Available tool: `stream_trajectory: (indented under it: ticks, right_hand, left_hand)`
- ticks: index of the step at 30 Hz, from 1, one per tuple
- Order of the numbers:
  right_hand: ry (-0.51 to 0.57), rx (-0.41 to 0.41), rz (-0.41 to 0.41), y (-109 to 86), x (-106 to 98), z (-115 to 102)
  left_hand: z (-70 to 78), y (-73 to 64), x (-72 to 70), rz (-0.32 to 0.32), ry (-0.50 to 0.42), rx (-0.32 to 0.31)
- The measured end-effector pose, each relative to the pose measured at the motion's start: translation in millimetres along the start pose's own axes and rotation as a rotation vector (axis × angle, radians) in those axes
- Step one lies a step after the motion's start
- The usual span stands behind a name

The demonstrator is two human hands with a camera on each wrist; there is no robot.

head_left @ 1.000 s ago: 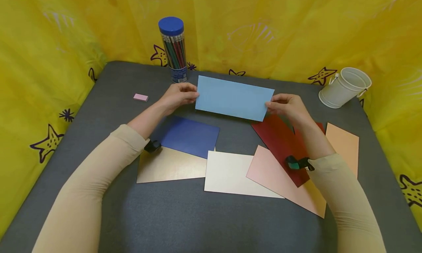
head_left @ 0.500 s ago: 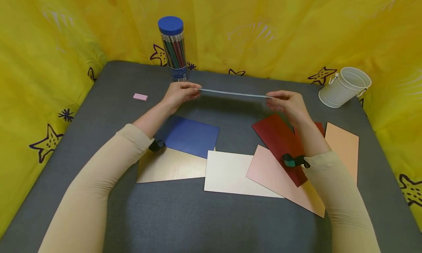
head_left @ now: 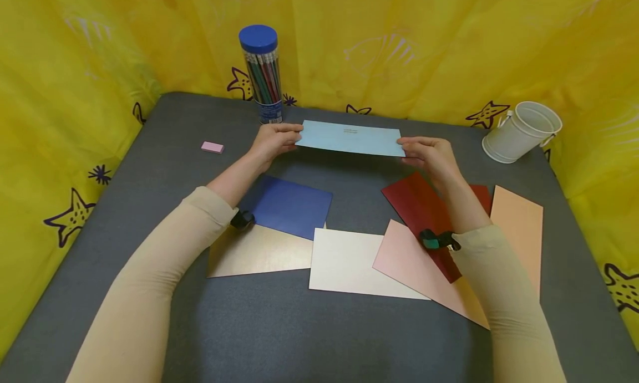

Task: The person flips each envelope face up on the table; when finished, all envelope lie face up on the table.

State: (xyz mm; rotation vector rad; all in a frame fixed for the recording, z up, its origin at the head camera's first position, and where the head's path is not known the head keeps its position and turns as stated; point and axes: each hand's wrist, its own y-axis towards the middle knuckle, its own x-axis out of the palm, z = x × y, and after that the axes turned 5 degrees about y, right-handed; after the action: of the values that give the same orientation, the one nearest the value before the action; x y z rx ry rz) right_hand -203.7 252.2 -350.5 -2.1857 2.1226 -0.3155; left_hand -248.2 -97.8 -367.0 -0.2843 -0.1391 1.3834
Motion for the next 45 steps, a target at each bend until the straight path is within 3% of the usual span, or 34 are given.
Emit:
stream_trajectory:
  ticks: [8,20,31,45]
  right_hand:
    - [-0.009,0.032,0.037,5.8,3.5,0.4]
    - [-0.019,0.116,0.119,22.9,11.3,3.4]
    - [0.053,0.15,0.166,37.3,19.6,6.0]
    - [0.023,0.241,0.186,48.7,27.1,6.4]
  left_hand:
    - [2.8,4.0,8.5,0.013,0.07,0.001]
    - [7.1,19.1,19.9,0.141,0.112,-0.021]
    - [4.0,28.0,21.0,0.23,0.23,-0.032]
    - [-2.6,29.9,18.6,0.216,0.315,-0.068]
